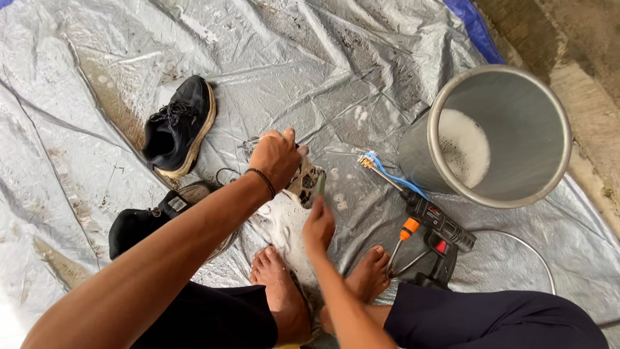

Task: The person scrubs a black shoe with a green brush and soapy water. They then use a blue toothbrush to clean the inside of the shoe. Finally, they use a power drill with a brush attachment to scrub the shoe's exterior.

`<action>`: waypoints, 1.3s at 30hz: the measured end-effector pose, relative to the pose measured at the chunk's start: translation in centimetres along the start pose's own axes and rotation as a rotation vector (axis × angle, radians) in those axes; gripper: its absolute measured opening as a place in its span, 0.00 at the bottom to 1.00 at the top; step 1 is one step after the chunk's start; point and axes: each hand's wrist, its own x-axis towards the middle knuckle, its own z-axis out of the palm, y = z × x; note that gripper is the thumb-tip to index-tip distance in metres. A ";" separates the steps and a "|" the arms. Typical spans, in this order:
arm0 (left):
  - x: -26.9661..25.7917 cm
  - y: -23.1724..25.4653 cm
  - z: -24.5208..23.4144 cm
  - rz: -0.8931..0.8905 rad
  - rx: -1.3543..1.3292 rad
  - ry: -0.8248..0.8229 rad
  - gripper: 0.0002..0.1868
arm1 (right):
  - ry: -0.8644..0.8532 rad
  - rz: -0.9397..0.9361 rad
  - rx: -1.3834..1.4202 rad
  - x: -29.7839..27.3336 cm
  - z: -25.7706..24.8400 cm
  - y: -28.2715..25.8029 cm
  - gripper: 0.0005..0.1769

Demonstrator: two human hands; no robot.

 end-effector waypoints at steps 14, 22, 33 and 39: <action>0.9 1.3 1.6 -0.042 -0.036 0.032 0.18 | -0.018 -0.065 -0.025 -0.2 -0.6 1.2 0.37; 1.0 0.9 0.7 -0.077 -0.041 0.047 0.18 | -0.124 -0.137 -0.088 2.9 -2.3 -4.3 0.46; 0.1 0.9 0.9 -0.063 -0.015 -0.064 0.18 | -0.173 -0.161 -0.126 4.7 -1.2 -5.6 0.48; -0.7 -0.2 -0.3 -0.119 -0.083 -0.072 0.19 | -0.168 -0.115 -0.067 -1.1 -1.7 -0.7 0.42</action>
